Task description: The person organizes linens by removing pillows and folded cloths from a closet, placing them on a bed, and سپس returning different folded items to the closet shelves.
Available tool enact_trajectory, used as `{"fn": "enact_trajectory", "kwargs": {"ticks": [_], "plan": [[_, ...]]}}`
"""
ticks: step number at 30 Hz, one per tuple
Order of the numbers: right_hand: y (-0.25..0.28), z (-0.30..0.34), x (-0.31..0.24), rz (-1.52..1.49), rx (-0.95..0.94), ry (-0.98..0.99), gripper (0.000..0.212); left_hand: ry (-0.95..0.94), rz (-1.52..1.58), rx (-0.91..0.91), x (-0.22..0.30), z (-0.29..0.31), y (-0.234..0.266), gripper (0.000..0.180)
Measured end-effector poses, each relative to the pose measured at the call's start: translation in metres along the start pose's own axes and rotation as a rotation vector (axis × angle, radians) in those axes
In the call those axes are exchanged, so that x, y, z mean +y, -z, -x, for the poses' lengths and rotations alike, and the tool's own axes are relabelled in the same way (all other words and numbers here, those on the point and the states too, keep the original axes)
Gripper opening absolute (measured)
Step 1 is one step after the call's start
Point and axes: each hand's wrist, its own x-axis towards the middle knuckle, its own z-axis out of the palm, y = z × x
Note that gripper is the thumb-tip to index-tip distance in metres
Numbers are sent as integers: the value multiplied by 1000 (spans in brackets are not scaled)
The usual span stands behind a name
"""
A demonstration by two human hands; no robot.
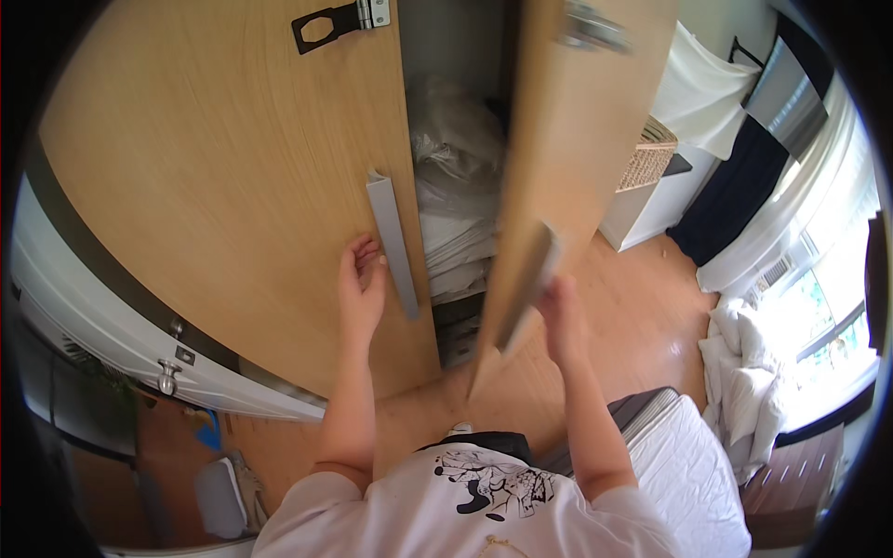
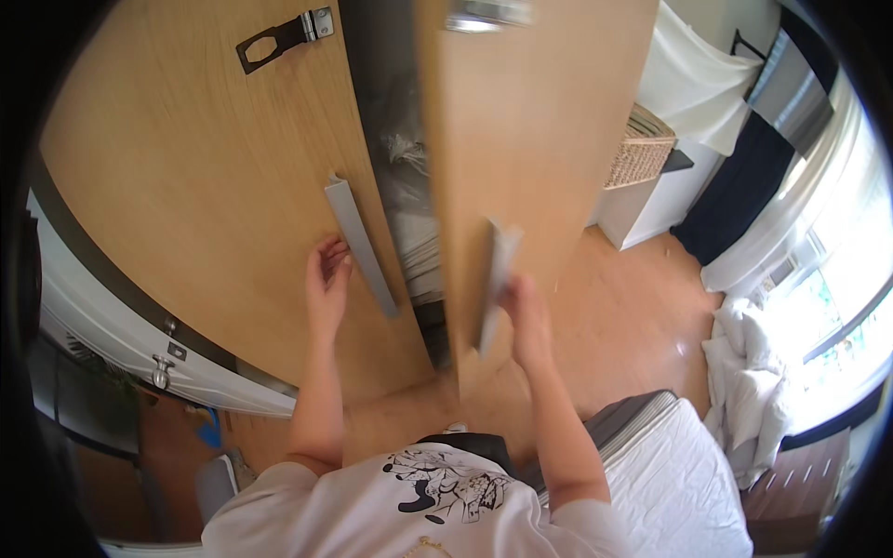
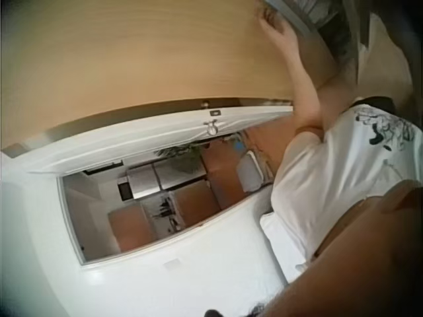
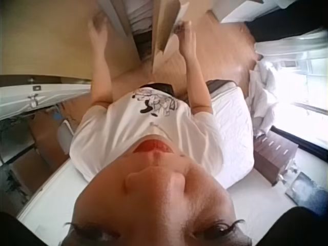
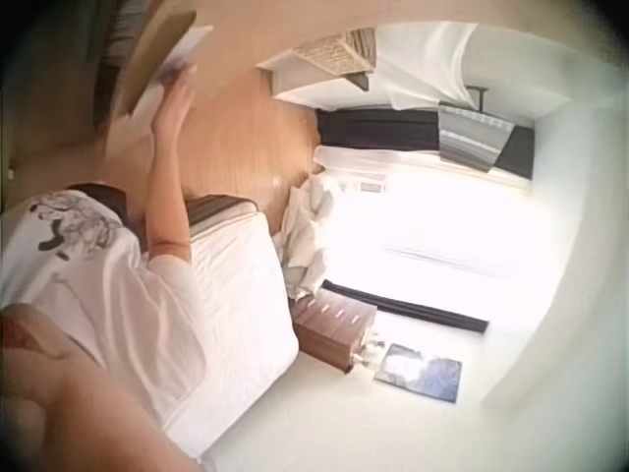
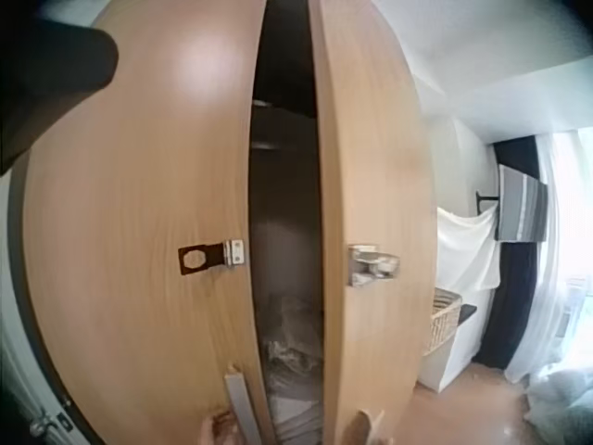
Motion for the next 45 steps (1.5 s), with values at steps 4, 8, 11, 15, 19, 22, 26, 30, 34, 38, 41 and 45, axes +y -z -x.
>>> {"fn": "enact_trajectory", "kwargs": {"ticks": [4,8,11,15,19,22,26,30,34,38,41,45], "plan": [[101,53,-32,-169,320,74,47,-68,-64,-8,13,-21,-22,29],[184,81,-91,-100,532,201,40,-92,-205,147,29,-4,-44,28],[272,68,-120,-150,413,231,42,34,-208,167,49,-1,-53,31],[349,33,-142,-14,393,256,42,135,-402,240,70,40,-40,35],[416,18,-171,30,497,307,44,-13,-305,366,97,116,-20,29],[394,-3,-187,50,690,409,47,-99,-633,541,99,198,62,32],[358,-17,-209,-27,996,465,59,-136,-106,1113,94,280,132,59],[285,-26,-221,139,1183,485,51,-147,-24,1207,119,317,198,64],[213,-50,-223,270,1151,1022,36,87,-585,1252,143,297,249,65],[91,-65,-202,310,95,1170,14,14,-763,1445,144,277,267,63],[-22,-57,-179,100,-1055,894,17,7,-725,1625,128,265,252,59],[-103,-66,-162,-250,-1506,706,25,-386,-1279,1940,111,197,208,34]]}}
